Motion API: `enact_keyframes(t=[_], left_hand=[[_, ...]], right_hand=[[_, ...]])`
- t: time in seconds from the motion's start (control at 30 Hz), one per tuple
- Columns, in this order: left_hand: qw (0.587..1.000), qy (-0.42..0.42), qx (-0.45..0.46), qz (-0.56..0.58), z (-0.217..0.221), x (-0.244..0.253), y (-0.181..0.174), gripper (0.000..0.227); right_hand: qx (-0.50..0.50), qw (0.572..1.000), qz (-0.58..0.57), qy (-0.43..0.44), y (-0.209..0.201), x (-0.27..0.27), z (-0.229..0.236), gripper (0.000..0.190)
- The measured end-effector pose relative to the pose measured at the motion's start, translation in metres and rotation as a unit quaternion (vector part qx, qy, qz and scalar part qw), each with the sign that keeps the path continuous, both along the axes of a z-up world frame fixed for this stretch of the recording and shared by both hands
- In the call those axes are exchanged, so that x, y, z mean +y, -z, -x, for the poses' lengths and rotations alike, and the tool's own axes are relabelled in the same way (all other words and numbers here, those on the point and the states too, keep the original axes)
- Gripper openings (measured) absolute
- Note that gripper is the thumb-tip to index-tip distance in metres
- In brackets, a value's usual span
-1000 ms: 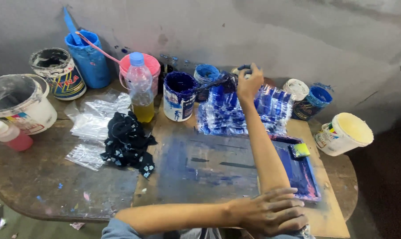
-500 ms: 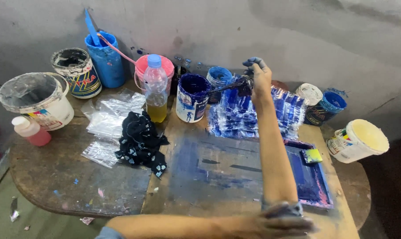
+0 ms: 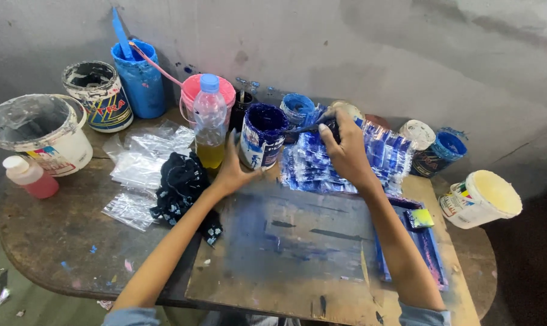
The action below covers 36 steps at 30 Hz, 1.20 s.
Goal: The person uses a yellow sponge to apply blue paint from a rectangular tray onto clear plastic sheets. They repeatedly dip the sponge into the paint, spread it evenly, and press it onto the plastic sheets, stacking the painted sheets on the table. At the end, they use a brush to scoop more blue paint from a can into the tray.
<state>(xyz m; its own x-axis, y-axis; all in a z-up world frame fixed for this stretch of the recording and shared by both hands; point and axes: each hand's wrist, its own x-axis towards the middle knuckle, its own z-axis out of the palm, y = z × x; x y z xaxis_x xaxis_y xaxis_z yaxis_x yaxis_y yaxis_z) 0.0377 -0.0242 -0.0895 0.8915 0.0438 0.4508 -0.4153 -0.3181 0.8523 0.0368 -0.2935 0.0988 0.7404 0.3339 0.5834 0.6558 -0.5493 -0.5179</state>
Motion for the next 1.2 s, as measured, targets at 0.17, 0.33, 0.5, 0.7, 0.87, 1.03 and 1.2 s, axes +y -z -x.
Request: enact_keyframes(t=[0.17, 0.33, 0.5, 0.7, 0.87, 1.03, 1.2], left_hand=[[0.998, 0.010, -0.060, -0.003, -0.022, -0.010, -0.018, 0.138], [0.997, -0.027, -0.075, 0.012, -0.010, -0.018, -0.040, 0.120], [0.990, -0.066, -0.112, -0.053, 0.002, -0.016, -0.039, 0.120], [0.976, 0.059, -0.186, -0.094, 0.006, -0.012, -0.042, 0.113], [0.946, 0.057, -0.264, -0.179, -0.005, -0.006, -0.009, 0.111], [0.926, 0.055, -0.299, -0.224, -0.008, -0.002, -0.005, 0.110], [0.922, 0.083, -0.316, -0.210, -0.009, -0.003, -0.008, 0.112]], right_hand=[[-0.003, 1.000, 0.001, -0.013, 0.015, -0.006, 0.002, 0.020], [0.015, 1.000, 0.019, 0.004, 0.045, -0.011, 0.047, 0.020], [-0.069, 0.995, 0.034, 0.057, 0.052, 0.010, 0.101, 0.039], [-0.227, 0.969, -0.023, 0.091, 0.056, -0.006, 0.108, 0.026], [-0.234, 0.966, -0.017, 0.110, 0.026, -0.014, 0.141, 0.026], [-0.246, 0.964, -0.013, 0.101, 0.030, -0.009, 0.145, 0.025], [-0.171, 0.971, -0.152, 0.069, 0.024, 0.006, 0.138, 0.024]])
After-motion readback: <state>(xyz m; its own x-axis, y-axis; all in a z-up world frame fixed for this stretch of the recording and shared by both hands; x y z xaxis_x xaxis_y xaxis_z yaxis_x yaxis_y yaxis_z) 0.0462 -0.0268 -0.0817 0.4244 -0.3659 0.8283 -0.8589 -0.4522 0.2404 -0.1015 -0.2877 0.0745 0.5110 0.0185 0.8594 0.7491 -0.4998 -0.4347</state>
